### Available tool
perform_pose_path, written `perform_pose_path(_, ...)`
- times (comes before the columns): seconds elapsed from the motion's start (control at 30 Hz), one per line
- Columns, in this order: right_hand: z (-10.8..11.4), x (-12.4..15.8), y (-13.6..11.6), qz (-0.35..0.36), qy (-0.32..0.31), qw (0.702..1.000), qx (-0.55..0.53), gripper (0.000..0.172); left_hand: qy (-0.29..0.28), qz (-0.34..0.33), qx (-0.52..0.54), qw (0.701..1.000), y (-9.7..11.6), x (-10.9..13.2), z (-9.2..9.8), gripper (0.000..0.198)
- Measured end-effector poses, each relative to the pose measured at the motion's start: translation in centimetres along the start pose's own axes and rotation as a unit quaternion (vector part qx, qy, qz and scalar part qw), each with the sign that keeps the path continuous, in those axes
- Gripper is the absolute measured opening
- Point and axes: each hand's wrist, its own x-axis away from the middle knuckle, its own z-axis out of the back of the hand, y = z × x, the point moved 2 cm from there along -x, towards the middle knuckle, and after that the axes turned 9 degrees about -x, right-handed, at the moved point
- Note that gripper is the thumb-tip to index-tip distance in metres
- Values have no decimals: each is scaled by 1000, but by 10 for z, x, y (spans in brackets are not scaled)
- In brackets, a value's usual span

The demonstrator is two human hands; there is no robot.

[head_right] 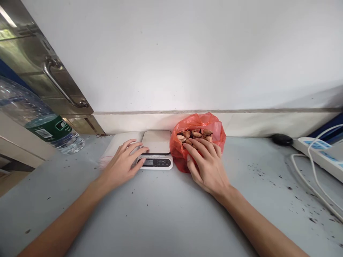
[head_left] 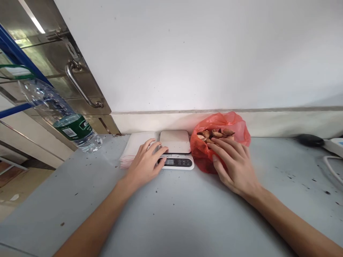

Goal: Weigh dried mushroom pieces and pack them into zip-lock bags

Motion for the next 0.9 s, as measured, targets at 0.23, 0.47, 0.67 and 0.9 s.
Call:
perform_pose_path(0.23, 1, 2, 4, -19, -14, 1000, -12, 41, 15, -4, -2, 1000, 0, 0, 1, 27)
perform_pose_path(0.47, -1, 4, 7, -32, -41, 998, -31, 45, 11, 2, 6, 1000, 1, 0, 1, 26)
perform_pose_path(0.67, -2, 4, 6, -18, -23, 999, -31, 44, 6, -1, 4, 1000, 0, 0, 1, 27)
perform_pose_path(0.9, 0, 4, 7, -23, -37, 999, -26, 43, 5, 3, 17, 1000, 1, 0, 2, 29)
